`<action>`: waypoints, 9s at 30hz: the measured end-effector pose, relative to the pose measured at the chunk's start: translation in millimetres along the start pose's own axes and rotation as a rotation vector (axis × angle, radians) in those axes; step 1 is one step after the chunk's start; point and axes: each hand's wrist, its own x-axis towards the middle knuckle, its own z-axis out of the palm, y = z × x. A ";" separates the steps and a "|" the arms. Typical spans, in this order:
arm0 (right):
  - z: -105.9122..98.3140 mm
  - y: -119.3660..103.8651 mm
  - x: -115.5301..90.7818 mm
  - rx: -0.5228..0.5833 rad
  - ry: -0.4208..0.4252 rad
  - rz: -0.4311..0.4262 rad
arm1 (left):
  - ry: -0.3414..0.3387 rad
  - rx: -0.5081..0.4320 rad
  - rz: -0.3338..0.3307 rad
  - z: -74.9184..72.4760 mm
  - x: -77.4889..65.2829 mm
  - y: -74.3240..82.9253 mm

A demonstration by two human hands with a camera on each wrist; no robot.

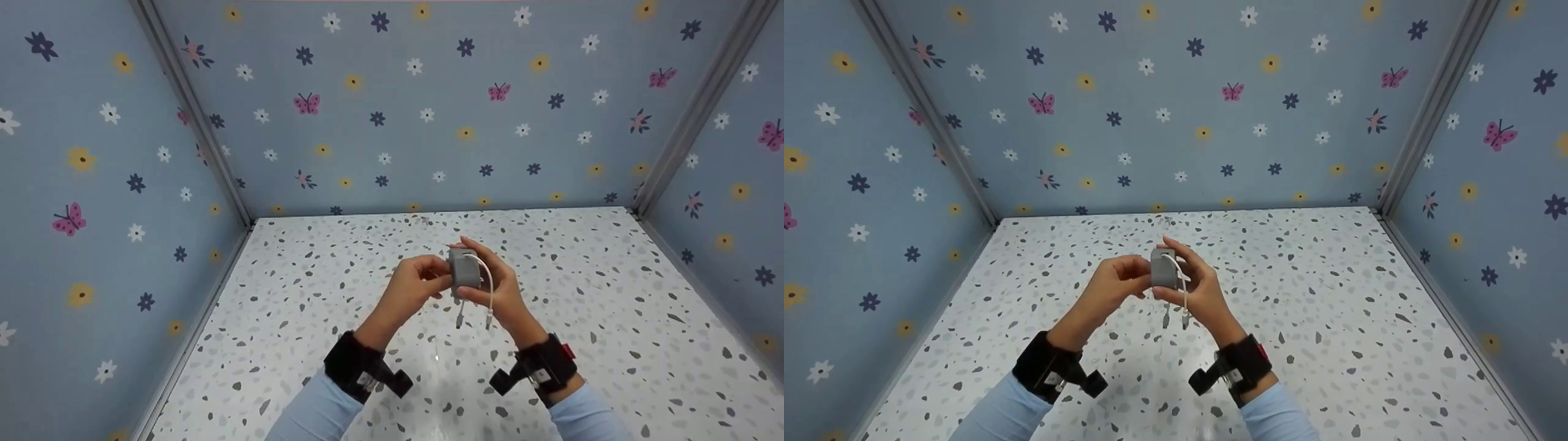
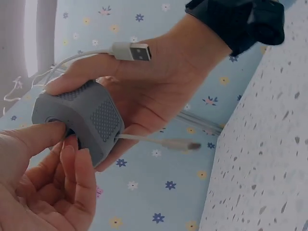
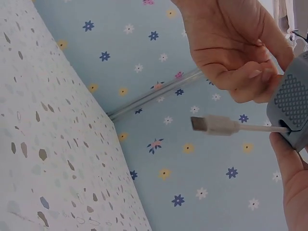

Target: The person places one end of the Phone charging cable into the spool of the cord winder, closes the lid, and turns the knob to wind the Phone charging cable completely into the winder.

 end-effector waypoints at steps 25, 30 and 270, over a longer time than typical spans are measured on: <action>-2.4 4.4 -3.4 0.006 0.028 0.060 | 0.237 0.621 0.664 -2.9 2.3 -22.2; -2.7 3.7 -3.2 -0.002 0.035 0.063 | 0.199 0.062 0.055 -11.4 1.7 -16.3; -1.9 19.2 -10.4 -0.005 -0.031 -0.009 | 0.018 -0.317 -0.223 13.5 -2.1 -26.9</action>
